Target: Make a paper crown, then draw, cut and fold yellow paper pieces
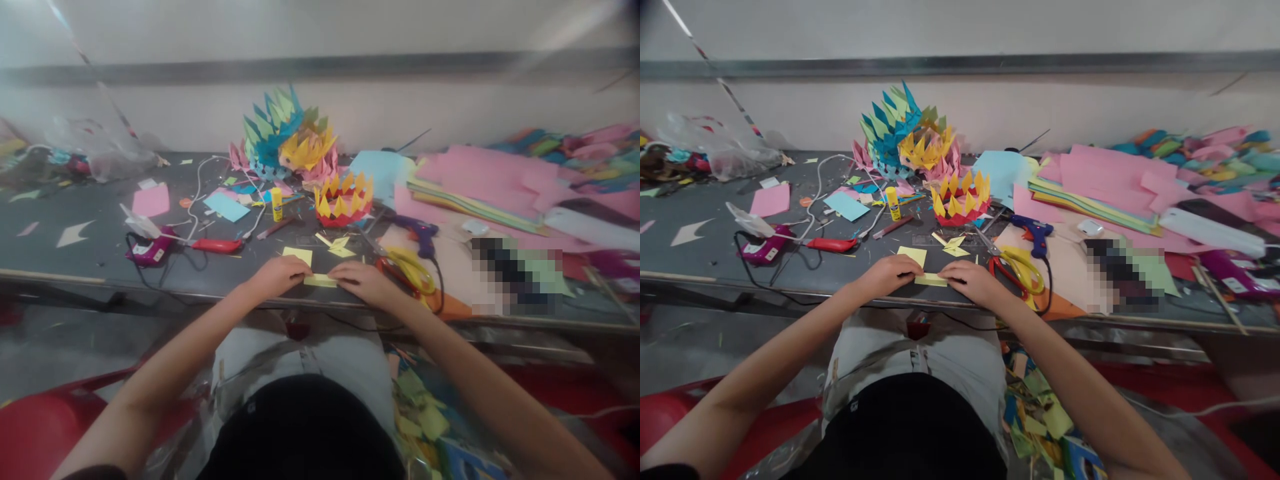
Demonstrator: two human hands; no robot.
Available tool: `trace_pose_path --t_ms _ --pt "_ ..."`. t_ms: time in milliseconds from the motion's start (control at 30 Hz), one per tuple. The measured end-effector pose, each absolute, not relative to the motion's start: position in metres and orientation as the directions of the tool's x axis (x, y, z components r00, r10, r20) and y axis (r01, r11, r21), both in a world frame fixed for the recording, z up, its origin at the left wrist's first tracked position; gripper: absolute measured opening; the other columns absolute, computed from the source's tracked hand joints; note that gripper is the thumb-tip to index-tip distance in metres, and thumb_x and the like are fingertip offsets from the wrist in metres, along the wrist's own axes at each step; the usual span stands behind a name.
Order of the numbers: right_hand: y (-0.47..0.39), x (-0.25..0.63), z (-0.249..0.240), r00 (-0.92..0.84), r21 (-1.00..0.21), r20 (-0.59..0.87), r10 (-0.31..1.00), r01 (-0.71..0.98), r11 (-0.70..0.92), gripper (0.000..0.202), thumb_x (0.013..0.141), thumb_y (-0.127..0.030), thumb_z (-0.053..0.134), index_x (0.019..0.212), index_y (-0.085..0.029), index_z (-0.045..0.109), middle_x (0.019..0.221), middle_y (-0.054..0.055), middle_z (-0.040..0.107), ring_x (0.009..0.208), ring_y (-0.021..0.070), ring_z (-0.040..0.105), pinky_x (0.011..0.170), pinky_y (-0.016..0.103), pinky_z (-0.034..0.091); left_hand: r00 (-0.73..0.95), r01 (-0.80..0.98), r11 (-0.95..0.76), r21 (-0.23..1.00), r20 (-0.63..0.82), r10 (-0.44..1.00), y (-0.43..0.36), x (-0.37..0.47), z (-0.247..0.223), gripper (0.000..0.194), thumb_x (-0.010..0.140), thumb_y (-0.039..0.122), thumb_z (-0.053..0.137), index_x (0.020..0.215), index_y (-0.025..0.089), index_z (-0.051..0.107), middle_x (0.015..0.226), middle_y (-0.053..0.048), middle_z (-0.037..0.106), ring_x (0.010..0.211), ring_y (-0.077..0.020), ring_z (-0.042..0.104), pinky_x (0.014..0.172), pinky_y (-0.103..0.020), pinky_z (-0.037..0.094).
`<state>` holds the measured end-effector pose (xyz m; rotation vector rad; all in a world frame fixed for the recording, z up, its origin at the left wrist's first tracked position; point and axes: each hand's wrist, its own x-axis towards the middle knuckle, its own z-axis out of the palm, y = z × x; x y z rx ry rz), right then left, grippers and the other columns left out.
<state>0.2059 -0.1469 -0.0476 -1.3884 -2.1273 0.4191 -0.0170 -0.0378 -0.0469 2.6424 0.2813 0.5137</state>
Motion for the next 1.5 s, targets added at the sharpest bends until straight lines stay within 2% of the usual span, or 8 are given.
trace_pose_path --t_ms 367,833,1033,1167,1300,1500 --pt "-0.146 0.215 -0.054 -0.477 -0.338 0.311 0.822 0.753 0.565 0.028 0.090 -0.022 0.043 0.101 -0.021 0.069 0.100 0.009 0.067 0.092 0.0188 0.061 0.083 0.033 0.050 0.943 -0.004 -0.972 0.235 0.324 0.075 -0.036 -0.025 -0.045 0.028 0.090 0.012 0.041 0.100 0.017 0.066 0.106 -0.008 0.067 0.095 -0.0158 0.063 0.084 -0.028 0.050" --pt "-0.147 0.211 -0.054 -0.505 -0.237 0.362 0.783 0.763 0.602 0.029 0.090 -0.020 0.042 0.100 -0.016 0.069 0.100 0.011 0.066 0.091 0.0197 0.060 0.083 0.034 0.051 0.957 -0.029 -0.998 0.053 0.291 -0.012 -0.039 -0.026 -0.040 0.022 0.089 0.012 0.046 0.101 0.015 0.064 0.104 -0.010 0.067 0.093 -0.0185 0.062 0.082 -0.031 0.051" --pt "-0.150 0.207 -0.050 -0.486 -0.244 0.387 0.784 0.766 0.595 0.030 0.085 -0.015 0.043 0.097 -0.015 0.070 0.098 0.011 0.066 0.091 0.0196 0.060 0.082 0.034 0.051 0.964 -0.038 -0.999 0.025 0.263 -0.030 -0.041 -0.024 -0.037 0.023 0.090 0.015 0.044 0.099 0.015 0.066 0.105 -0.009 0.067 0.095 -0.0202 0.063 0.080 -0.033 0.052" --pt "-0.152 0.205 -0.048 -0.467 -0.253 0.389 0.794 0.775 0.579 0.032 0.080 -0.012 0.044 0.097 -0.018 0.070 0.098 0.009 0.066 0.091 0.0188 0.060 0.081 0.033 0.052 0.969 -0.044 -0.999 0.030 0.246 -0.035 -0.048 -0.021 -0.035 0.029 0.087 0.008 0.040 0.101 0.013 0.065 0.112 -0.009 0.066 0.107 -0.0184 0.059 0.092 -0.033 0.048" --pt "-0.154 0.198 -0.047 -0.420 -0.246 0.380 0.824 0.813 0.528 0.031 0.082 -0.015 0.045 0.099 -0.019 0.070 0.097 0.009 0.064 0.090 0.0191 0.059 0.080 0.034 0.051 0.974 -0.013 -0.999 0.044 0.227 -0.002 -0.056 -0.018 -0.031 0.032 0.083 0.006 0.040 0.106 0.011 0.063 0.111 -0.010 0.067 0.115 -0.0201 0.055 0.099 -0.035 0.044" --pt "-0.159 0.178 -0.046 -0.357 -0.207 0.355 0.864 0.871 0.445 0.033 0.086 -0.025 0.046 0.111 -0.019 0.066 0.096 0.012 0.061 0.087 0.0236 0.055 0.076 0.039 0.048 0.974 0.093 -0.990 0.102 0.195 0.111 -0.064 -0.017 -0.029 0.031 0.081 0.006 0.043 0.105 0.007 0.063 0.104 -0.015 0.066 0.105 -0.0231 0.059 0.092 -0.035 0.047"
